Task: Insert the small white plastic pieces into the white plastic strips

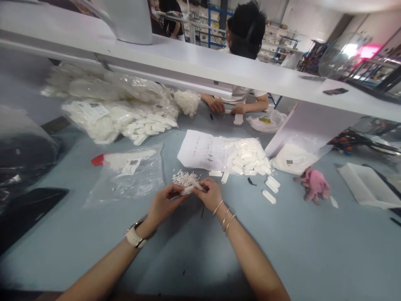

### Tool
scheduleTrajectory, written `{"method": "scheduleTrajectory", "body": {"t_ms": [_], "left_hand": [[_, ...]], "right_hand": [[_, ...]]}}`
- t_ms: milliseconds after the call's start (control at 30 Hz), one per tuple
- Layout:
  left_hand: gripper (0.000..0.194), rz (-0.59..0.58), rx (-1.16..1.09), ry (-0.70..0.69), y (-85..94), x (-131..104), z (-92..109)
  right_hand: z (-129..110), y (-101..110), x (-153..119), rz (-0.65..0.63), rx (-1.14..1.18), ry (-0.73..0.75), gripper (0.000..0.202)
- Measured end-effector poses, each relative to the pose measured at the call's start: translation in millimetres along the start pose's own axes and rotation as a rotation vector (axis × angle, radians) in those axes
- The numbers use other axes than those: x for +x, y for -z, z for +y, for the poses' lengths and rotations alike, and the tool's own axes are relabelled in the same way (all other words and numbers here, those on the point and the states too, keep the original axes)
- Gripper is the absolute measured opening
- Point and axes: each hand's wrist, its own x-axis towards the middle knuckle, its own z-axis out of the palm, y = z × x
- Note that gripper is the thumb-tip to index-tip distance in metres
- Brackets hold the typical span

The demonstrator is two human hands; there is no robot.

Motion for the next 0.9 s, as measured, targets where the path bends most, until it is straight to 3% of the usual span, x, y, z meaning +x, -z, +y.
{"method": "scheduleTrajectory", "body": {"t_ms": [100,200,433,567,700,800,900], "left_hand": [[0.019,-0.002,-0.034,-0.027,0.5,-1.5,3.6],[0.018,-0.018,-0.048,-0.05,0.4,-3.1,5.2],[0.02,0.01,-0.096,-0.022,0.1,-1.3,4.8],[0.023,0.089,-0.11,0.021,1.4,1.1,7.0],[0.026,0.191,-0.094,0.105,4.9,3.8,9.6],[0.025,0.242,-0.057,0.137,7.6,5.9,13.0],[0.024,0.272,-0.037,0.154,9.0,7.1,16.8]], "right_hand": [[2.6,5.4,2.8,-0.088,0.174,-0.169,0.031],[2.8,8.2,1.8,-0.177,0.277,-0.244,0.042],[-3.9,1.3,-1.6,-0.061,0.259,-0.145,0.039],[-5.9,-1.9,-1.1,0.033,0.079,-0.113,0.032],[-4.1,-3.4,-2.7,0.138,-0.313,0.034,0.028],[-2.4,-5.7,-4.3,0.053,-0.515,0.171,0.015],[-3.1,-8.1,-4.7,-0.121,-0.636,0.228,0.036]]}}
